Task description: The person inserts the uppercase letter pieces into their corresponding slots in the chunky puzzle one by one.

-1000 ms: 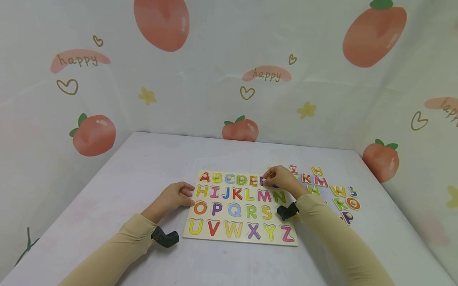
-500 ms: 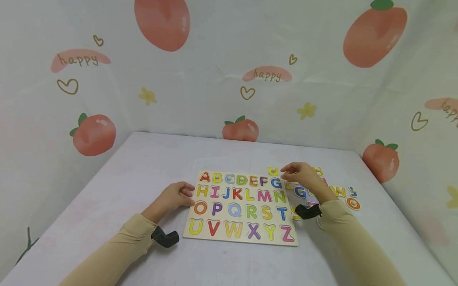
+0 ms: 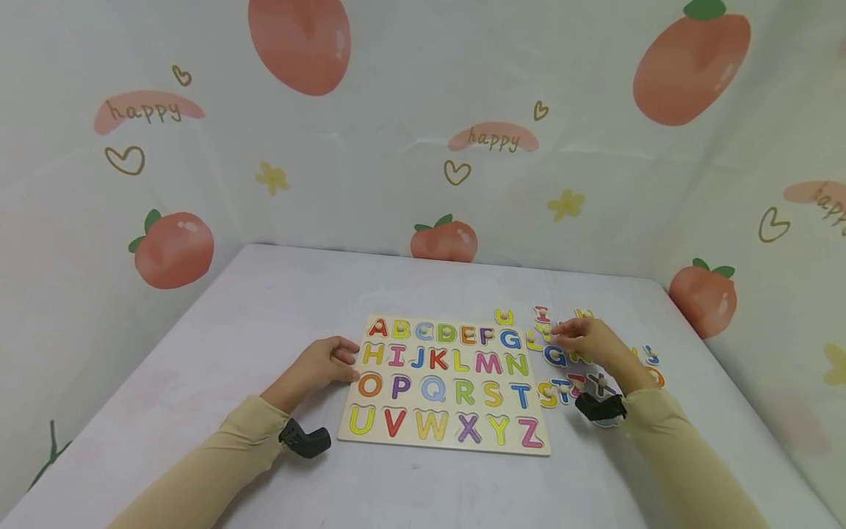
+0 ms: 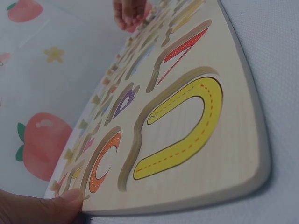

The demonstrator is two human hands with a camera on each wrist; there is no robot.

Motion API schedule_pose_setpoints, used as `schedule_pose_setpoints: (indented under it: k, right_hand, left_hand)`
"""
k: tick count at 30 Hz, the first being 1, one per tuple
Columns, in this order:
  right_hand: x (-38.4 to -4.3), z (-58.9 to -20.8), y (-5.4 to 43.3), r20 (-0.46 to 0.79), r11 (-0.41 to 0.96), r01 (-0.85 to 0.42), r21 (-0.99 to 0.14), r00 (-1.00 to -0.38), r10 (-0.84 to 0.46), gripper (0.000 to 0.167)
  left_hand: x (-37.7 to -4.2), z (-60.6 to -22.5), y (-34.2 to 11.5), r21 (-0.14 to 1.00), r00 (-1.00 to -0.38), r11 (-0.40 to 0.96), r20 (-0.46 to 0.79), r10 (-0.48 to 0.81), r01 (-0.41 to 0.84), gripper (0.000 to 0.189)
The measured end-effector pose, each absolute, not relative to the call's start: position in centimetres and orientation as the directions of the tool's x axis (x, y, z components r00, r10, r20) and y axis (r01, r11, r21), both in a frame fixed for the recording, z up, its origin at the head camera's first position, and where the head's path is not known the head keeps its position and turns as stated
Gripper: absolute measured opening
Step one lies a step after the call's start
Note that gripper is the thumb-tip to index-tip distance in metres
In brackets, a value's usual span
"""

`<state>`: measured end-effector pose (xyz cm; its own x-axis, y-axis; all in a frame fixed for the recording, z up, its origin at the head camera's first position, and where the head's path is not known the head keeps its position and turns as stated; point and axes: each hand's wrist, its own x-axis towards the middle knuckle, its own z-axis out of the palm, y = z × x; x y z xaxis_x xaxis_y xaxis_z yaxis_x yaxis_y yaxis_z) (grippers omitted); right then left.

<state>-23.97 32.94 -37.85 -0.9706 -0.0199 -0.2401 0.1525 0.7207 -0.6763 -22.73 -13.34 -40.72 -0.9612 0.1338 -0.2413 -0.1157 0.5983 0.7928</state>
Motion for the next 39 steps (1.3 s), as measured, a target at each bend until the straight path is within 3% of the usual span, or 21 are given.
schedule_pose_setpoints:
  k: [25,39]
  right_hand:
    - [-23.6,-39.5,33.0,-0.267,0.774,0.144,-0.616,-0.963,-0.033,0.026]
    - [-23.8,-37.4,32.0,-0.242,0.777,0.118,-0.618,-0.969,-0.045,0.027]
  left_hand:
    - [-22.8,-40.9,-13.3,0.795,-0.962,0.592,-0.244,0.120,-0.128,0.048]
    - [-22.9,-41.0,-13.4,0.799,-0.963,0.589,-0.237,0.127,-0.119,0.049]
